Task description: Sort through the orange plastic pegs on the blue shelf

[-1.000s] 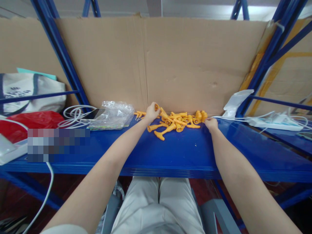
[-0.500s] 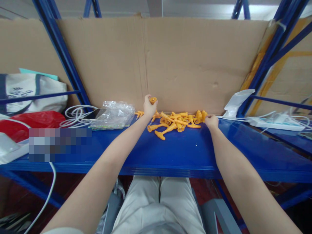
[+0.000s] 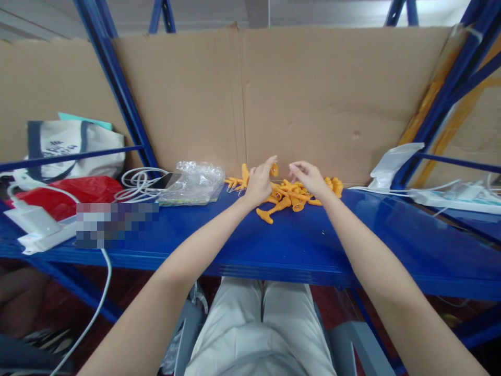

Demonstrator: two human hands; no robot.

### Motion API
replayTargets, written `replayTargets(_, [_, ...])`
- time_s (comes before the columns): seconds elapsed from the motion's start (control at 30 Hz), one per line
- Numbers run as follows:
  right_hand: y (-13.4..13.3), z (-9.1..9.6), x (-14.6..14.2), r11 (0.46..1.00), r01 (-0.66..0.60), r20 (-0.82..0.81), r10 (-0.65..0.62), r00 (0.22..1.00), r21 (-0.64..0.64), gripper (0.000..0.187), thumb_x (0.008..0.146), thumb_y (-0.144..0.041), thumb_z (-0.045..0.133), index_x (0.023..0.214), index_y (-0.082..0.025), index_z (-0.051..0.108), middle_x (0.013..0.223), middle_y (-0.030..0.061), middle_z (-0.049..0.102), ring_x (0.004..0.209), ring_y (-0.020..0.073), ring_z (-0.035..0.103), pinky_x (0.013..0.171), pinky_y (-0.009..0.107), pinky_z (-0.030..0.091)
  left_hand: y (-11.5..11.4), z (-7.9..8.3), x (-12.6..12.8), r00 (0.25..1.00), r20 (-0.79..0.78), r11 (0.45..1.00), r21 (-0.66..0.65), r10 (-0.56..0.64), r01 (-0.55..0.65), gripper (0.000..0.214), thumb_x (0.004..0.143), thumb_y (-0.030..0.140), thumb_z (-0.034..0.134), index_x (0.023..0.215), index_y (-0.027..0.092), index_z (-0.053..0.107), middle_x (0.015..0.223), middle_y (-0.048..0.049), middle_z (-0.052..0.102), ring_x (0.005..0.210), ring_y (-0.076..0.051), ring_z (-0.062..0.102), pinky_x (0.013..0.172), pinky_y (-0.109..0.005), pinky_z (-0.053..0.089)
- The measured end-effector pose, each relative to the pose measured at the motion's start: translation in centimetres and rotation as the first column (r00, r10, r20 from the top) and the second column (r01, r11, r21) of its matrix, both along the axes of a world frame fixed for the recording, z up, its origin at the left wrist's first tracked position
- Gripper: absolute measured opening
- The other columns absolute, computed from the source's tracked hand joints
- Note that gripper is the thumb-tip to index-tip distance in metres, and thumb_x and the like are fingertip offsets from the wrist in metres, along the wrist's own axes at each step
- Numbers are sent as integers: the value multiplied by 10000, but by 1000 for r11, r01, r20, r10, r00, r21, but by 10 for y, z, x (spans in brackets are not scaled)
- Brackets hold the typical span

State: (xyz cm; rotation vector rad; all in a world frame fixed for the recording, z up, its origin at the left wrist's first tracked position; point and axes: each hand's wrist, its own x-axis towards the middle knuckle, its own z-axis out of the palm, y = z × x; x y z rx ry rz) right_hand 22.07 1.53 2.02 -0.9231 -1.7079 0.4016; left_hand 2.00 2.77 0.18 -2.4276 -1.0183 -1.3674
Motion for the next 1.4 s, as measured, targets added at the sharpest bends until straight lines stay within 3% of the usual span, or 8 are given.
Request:
replayTargets(0.07, [-7,-3,-17,988,-150,63,151,986,-30,473,827,-682,680,930,-221,667,868,51,694,810,201,650,732,343,555,-6,-9,-1,995,-96,1000,18,4,-2,704,877,45,432,1560,211,404,1481,-140,608,1353,-283,563,1134,-493,414])
replayTargets(0.13, [-12,-8,-26,982,-188,93,190,977,-29,479,808,-682,699,920,-218,662,893,62,701,831,211,653,746,357,557,-7,-17,-5,986,-165,1000,18,-4,7,677,891,51,434,1554,187,415,1479,-155,609,1354,-278,567,1126,-478,418])
replayTargets(0.33, [-10,-16,-28,992,-123,174,119,978,17,371,826,-555,726,912,-200,664,923,65,713,869,211,650,838,377,541,-1,-22,-16,967,-235,995,6,-98,103,669,926,75,428,1580,202,367,1465,-148,625,1356,-258,582,1137,-495,427])
replayTargets(0.6, [-13,-14,-30,994,-104,183,98,978,24,291,816,-466,743,868,-196,648,849,31,676,803,187,617,783,343,521,1,-18,-22,953,-252,983,26,-168,180,667,902,50,430,1551,201,412,1569,-151,530,1460,-240,497,1195,-516,403])
replayTargets(0.8, [-13,-10,-28,993,-114,76,116,990,-35,184,790,-363,719,822,-216,614,820,14,681,776,177,640,754,333,545,-2,-9,-27,966,-254,997,44,-43,56,502,924,91,436,1396,185,577,1500,-158,597,1394,-263,557,1167,-523,407])
replayTargets(0.97, [-9,-5,-20,989,-83,-7,83,997,-123,169,819,-367,681,801,-225,592,686,-22,640,582,136,588,601,288,524,-7,-2,-34,974,-211,995,68,87,-74,257,979,184,499,1148,215,689,1298,-120,719,1294,-266,605,1216,-542,290])
replayTargets(1.27, [-10,-5,-20,966,-189,-38,185,982,-176,484,806,-700,719,758,-237,590,620,-16,612,526,127,560,535,262,501,-7,-4,-32,942,-270,978,-7,198,-208,269,997,169,443,1123,192,679,1079,-131,721,1118,-295,625,990,-440,441])
replayTargets(1.4, [-7,-8,-17,967,-172,-7,174,985,-190,494,812,-709,721,785,-229,609,631,-1,612,583,148,598,578,281,530,-7,-3,-32,935,-289,978,17,205,-209,264,991,165,444,1099,204,682,1057,-115,725,1094,-285,619,965,-420,433])
